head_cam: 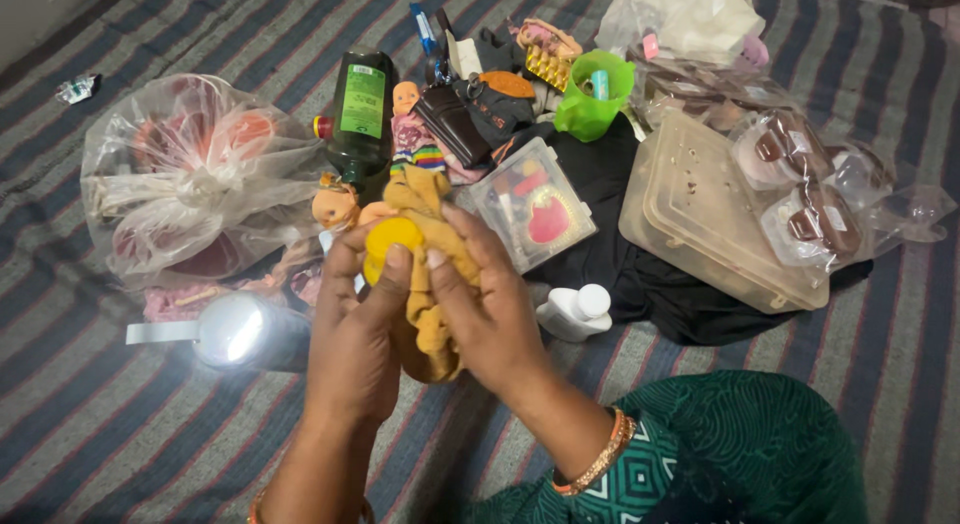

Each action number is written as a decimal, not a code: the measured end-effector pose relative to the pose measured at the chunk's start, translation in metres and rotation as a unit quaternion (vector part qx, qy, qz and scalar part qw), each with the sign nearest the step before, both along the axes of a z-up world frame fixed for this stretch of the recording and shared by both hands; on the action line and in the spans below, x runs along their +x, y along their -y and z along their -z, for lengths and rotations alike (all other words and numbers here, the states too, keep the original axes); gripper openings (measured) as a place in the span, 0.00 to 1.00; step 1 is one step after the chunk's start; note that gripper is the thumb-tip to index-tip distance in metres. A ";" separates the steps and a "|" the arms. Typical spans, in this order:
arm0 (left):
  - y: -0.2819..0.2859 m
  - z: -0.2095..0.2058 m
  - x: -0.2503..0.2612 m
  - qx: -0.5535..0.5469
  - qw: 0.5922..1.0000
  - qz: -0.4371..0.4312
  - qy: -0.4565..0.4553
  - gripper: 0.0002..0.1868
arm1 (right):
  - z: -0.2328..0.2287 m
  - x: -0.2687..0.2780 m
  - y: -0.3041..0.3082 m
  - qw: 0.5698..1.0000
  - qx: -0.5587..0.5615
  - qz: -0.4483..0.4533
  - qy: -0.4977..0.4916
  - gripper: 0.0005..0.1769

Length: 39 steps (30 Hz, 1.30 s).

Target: The person cleans a glass shelf and wall socket with a yellow cloth, then wipes a flower arrangement. They proceed to clean various small items on the floor, including a flashlight, bottles, and a plastic container, using the same cloth.

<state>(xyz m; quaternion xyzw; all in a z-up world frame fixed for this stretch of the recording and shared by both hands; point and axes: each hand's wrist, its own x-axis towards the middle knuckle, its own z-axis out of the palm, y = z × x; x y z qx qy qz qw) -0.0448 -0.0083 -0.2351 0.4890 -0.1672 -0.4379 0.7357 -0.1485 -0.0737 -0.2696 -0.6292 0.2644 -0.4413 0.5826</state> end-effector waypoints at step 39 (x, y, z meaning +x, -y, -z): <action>0.005 -0.010 -0.014 0.062 0.997 0.028 0.032 0.26 | -0.001 -0.005 0.001 0.999 -0.006 0.049 0.018 0.25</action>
